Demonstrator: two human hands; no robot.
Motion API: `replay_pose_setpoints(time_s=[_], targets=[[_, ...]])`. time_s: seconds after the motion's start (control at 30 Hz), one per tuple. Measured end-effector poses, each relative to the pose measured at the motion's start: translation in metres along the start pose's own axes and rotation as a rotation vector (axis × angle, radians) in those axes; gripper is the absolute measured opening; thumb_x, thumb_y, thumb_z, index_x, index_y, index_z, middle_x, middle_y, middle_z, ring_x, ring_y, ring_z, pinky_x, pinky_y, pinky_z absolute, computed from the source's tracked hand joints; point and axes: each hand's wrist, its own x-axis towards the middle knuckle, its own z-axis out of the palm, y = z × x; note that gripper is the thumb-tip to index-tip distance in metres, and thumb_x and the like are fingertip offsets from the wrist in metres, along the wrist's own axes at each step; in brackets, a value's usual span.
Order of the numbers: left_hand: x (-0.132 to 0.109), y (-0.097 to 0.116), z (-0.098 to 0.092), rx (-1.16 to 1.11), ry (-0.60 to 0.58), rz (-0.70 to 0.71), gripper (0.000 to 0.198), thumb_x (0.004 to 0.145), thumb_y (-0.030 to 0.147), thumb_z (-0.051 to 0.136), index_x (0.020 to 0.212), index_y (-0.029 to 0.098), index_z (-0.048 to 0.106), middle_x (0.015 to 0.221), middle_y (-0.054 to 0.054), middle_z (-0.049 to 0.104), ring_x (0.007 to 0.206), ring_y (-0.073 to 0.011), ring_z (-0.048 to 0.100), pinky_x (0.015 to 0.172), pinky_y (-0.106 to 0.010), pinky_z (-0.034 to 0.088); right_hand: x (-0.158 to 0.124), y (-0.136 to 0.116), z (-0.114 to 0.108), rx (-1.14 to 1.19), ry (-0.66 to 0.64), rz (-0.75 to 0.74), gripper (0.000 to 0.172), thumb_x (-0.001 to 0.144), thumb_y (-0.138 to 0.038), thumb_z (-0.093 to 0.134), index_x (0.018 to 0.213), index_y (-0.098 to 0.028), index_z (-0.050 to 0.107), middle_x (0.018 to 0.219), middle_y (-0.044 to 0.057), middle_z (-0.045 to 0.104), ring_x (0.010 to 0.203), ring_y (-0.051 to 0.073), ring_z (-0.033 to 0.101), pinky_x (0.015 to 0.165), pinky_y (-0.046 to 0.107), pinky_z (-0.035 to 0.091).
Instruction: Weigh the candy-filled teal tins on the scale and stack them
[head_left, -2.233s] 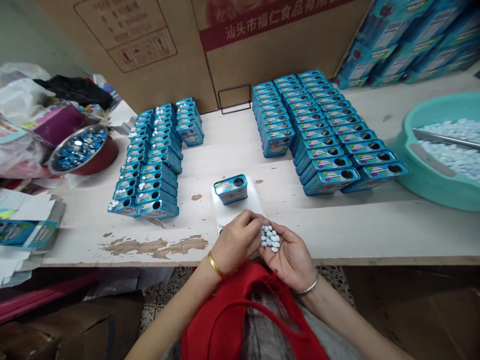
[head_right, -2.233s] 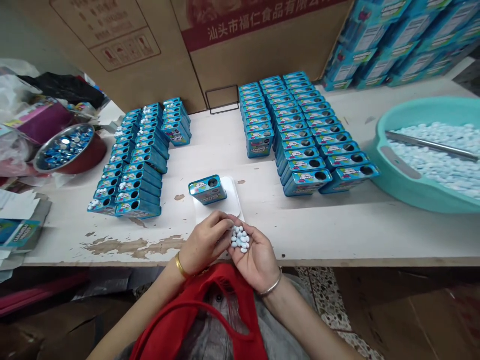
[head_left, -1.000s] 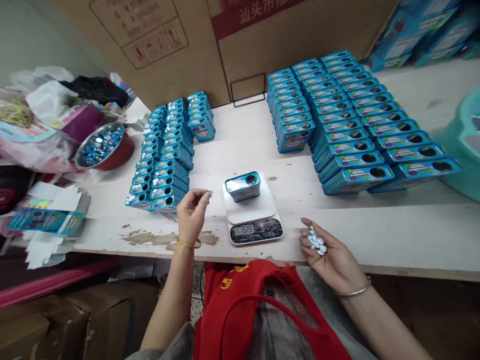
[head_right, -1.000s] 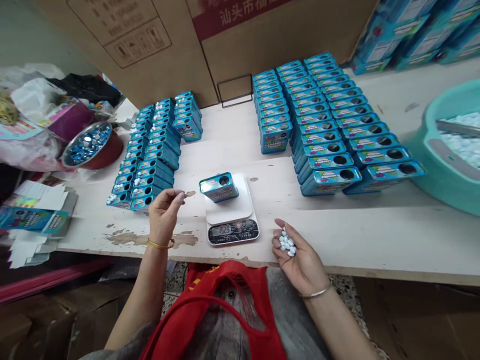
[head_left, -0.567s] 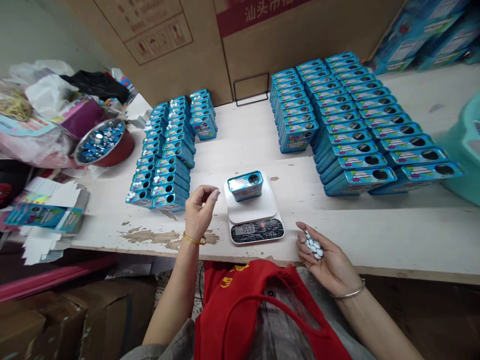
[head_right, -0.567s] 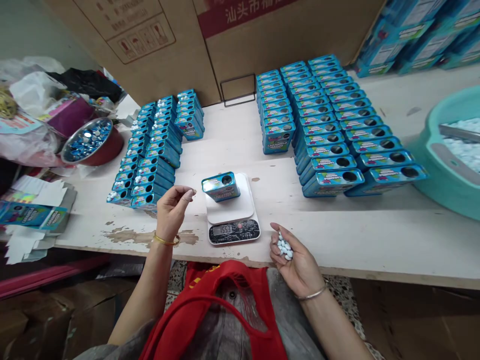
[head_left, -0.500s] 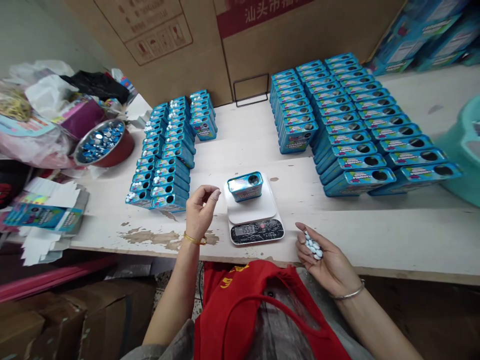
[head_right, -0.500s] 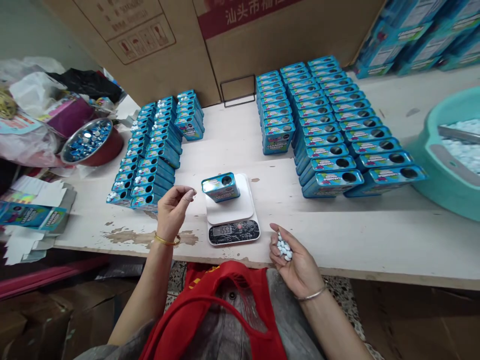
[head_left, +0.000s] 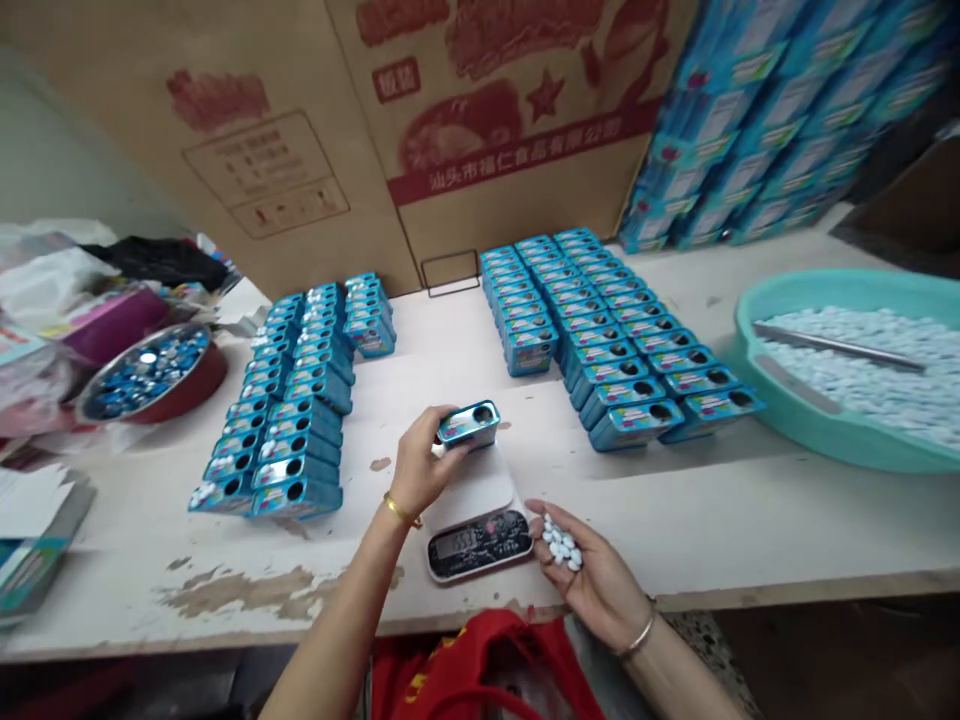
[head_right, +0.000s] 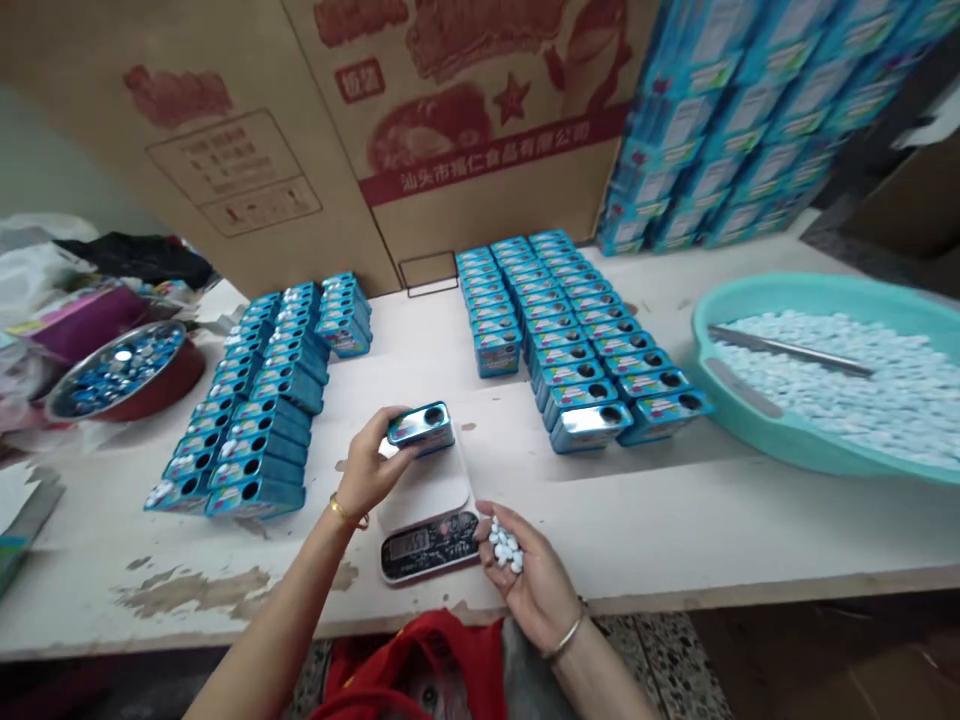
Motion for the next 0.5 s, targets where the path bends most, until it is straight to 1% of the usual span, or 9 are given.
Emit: replay_pose_setpoints(time_s=[0.07, 0.13, 0.2, 0.27, 0.33, 0.4, 0.43, 0.5], targets=[[0.033, 0.001, 0.017, 0.002, -0.029, 0.072, 0.036, 0.076, 0.022, 0.063, 0.109, 0.020, 0.050, 0.099, -0.003, 0.059, 0.084, -0.0151, 0.056, 0.071, -0.026, 0.045, 0.004, 0.000, -0.001, 0.019, -0.004, -0.021, 0.027, 0.071, -0.022, 0.069, 0.093, -0.009, 0.065, 0.064, 0.002, 0.062, 0.046, 0.006, 0.048, 0.034, 0.013, 0.030], [0.067, 0.002, 0.039, 0.014, -0.066, 0.133, 0.035, 0.076, 0.020, 0.062, 0.109, 0.020, 0.049, 0.099, -0.004, 0.057, 0.084, -0.0153, 0.055, 0.069, -0.025, 0.046, 0.007, -0.001, -0.005, 0.049, 0.007, -0.035, 0.029, 0.067, -0.023, 0.072, 0.092, -0.009, 0.066, 0.063, 0.001, 0.062, 0.046, 0.005, 0.048, 0.034, 0.012, 0.030], [0.096, 0.003, 0.061, 0.082, -0.083, 0.187, 0.034, 0.075, 0.020, 0.062, 0.108, 0.019, 0.051, 0.101, -0.005, 0.056, 0.088, -0.0168, 0.054, 0.073, -0.027, 0.047, 0.010, -0.003, -0.010, 0.077, 0.029, -0.051, 0.032, 0.065, -0.024, 0.074, 0.092, -0.009, 0.066, 0.063, 0.001, 0.062, 0.046, 0.005, 0.048, 0.034, 0.012, 0.029], [0.115, 0.001, 0.080, 0.218, -0.065, 0.213, 0.034, 0.074, 0.024, 0.064, 0.106, 0.019, 0.053, 0.104, -0.007, 0.054, 0.094, -0.0201, 0.052, 0.080, -0.032, 0.045, 0.012, -0.004, -0.014, 0.096, 0.054, -0.065, 0.033, 0.064, -0.025, 0.075, 0.093, -0.010, 0.067, 0.064, 0.001, 0.063, 0.047, 0.005, 0.049, 0.034, 0.012, 0.031], [0.123, -0.002, 0.092, 0.354, -0.030, 0.219, 0.038, 0.074, 0.030, 0.066, 0.108, 0.019, 0.054, 0.108, -0.009, 0.053, 0.098, -0.0236, 0.050, 0.083, -0.037, 0.043, 0.013, -0.004, -0.017, 0.103, 0.090, -0.062, 0.033, 0.064, -0.025, 0.076, 0.092, -0.011, 0.068, 0.065, 0.002, 0.064, 0.049, 0.006, 0.052, 0.036, 0.013, 0.034], [0.124, -0.009, 0.094, 0.412, 0.006, 0.234, 0.049, 0.074, 0.038, 0.066, 0.117, 0.020, 0.050, 0.115, -0.010, 0.052, 0.104, -0.0253, 0.048, 0.086, -0.039, 0.040, 0.014, -0.004, -0.021, 0.091, 0.103, -0.043, 0.031, 0.063, -0.025, 0.076, 0.091, -0.014, 0.069, 0.067, 0.001, 0.066, 0.050, 0.006, 0.054, 0.037, 0.013, 0.038], [0.124, -0.014, 0.090, 0.413, 0.029, 0.243, 0.056, 0.074, 0.042, 0.065, 0.123, 0.020, 0.046, 0.120, -0.011, 0.050, 0.107, -0.0253, 0.047, 0.088, -0.039, 0.038, 0.014, -0.004, -0.024, 0.078, 0.103, -0.023, 0.030, 0.063, -0.024, 0.076, 0.091, -0.015, 0.069, 0.067, 0.001, 0.066, 0.051, 0.006, 0.055, 0.039, 0.013, 0.040], [0.127, -0.029, 0.073, 0.414, 0.109, 0.205, 0.063, 0.076, 0.047, 0.062, 0.128, 0.019, 0.040, 0.125, -0.012, 0.048, 0.114, -0.0250, 0.044, 0.093, -0.039, 0.035, 0.015, -0.004, -0.031, 0.034, 0.089, 0.032, 0.029, 0.061, -0.020, 0.078, 0.089, -0.019, 0.070, 0.069, -0.001, 0.067, 0.053, 0.006, 0.057, 0.046, 0.013, 0.046]])
